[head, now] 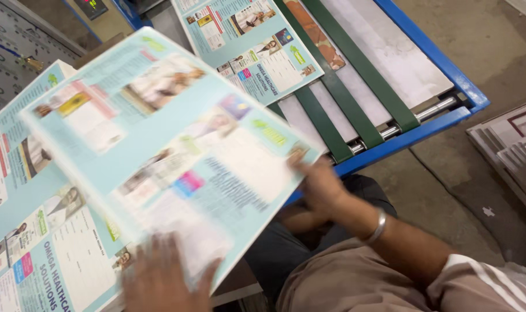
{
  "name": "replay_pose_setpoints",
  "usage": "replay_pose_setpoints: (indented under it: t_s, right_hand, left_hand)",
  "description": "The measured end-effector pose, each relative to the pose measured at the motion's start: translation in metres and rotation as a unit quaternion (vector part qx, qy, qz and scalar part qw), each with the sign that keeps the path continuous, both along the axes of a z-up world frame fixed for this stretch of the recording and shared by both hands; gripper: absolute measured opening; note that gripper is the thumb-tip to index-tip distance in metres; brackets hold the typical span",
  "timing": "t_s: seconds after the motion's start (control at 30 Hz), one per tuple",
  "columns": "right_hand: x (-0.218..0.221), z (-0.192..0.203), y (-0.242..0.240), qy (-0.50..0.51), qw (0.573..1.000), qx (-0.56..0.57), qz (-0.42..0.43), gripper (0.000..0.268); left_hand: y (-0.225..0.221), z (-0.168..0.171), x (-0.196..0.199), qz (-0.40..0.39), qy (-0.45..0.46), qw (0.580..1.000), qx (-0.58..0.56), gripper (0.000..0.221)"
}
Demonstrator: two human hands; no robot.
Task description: The person picks up printed pamphlets from a machinery output belt by hand and places them onto a large stack on a wooden pallet.
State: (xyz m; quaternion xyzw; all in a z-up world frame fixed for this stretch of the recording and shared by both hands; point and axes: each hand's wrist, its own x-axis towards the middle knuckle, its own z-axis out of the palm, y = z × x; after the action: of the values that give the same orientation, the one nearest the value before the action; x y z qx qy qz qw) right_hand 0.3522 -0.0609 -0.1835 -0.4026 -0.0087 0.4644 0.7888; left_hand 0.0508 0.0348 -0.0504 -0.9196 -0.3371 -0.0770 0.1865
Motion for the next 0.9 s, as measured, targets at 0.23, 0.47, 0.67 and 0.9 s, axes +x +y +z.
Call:
replay_pose_setpoints:
  t_s: [0.23, 0.47, 0.67, 0.9]
  right_hand:
    - [0.121, -0.109, -0.055, -0.171, 0.955, -0.141, -0.196, 0.012]
    - [0.086, -0.134, -0.147, -0.188, 0.948, -0.145, -0.212, 0.029]
    - [0.083, -0.152, -0.139, -0.258, 0.933, -0.136, -0.210, 0.033]
    - [0.133, -0.168, -0.044, -0.214, 0.941, -0.106, -0.238, 0.047]
  left_hand:
    - [0.030, 0.043, -0.036, -0.005, -0.076, 0.995, -0.071, 0.049]
    - [0.022, 0.038, -0.031, -0.032, -0.155, 0.986, 0.055, 0.019]
    - [0.001, 0.036, -0.005, -0.059, -0.185, 0.979, 0.070, 0.021]
    - [-0.014, 0.036, -0.012, -0.054, -0.144, 0.988, 0.004, 0.039]
